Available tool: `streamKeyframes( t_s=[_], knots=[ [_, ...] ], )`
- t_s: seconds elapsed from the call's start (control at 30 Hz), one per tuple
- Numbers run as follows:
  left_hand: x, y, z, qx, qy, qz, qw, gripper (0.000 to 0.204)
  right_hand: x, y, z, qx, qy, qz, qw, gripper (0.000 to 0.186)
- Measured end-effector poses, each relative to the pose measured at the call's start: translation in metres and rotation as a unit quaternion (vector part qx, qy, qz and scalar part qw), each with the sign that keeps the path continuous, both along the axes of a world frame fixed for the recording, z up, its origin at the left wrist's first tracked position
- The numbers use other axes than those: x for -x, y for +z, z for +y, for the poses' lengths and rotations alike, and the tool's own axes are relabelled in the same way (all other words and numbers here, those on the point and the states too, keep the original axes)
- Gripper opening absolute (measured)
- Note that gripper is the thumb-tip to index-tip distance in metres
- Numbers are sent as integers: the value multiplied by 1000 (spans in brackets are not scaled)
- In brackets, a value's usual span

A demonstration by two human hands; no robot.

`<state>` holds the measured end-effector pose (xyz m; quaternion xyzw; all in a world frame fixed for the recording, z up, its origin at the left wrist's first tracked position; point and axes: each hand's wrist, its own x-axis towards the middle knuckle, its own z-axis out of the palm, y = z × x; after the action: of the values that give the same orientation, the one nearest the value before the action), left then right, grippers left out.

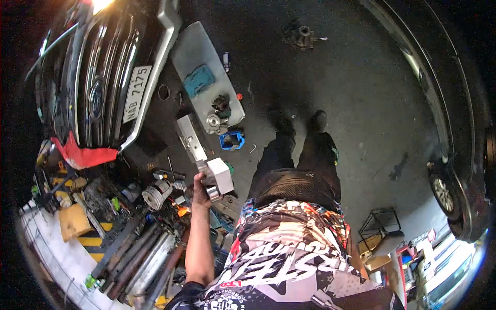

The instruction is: Repairing an automotive alternator by replacing a bearing and using a hammer and socket.

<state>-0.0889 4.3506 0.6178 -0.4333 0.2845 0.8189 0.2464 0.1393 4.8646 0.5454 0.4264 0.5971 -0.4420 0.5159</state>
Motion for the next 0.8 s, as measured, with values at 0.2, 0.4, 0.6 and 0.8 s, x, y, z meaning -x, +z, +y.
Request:
streamKeyframes(
  t_s=[0.2, 0.4, 0.6, 0.8],
  knots=[
    [-24, -10, -14, 10, 59, -14, 998, 56, 15, 17, 7, 5, 78, -8, 997, 29],
    [-57, -17, -30, 45, 117, -36, 991, 56, 91, 38, 14, 5, 160, 59, 985, 24],
    [-100, -42, -45, 9, 125, -13, 992, 69, 260, 87, 19, -120, 71, 246, 959, 16],
    [-117, -54, -21, -55, 185, 55, 980, 82, 410, 95, -87, -16, 250, 427, 869, 22]
  ],
)
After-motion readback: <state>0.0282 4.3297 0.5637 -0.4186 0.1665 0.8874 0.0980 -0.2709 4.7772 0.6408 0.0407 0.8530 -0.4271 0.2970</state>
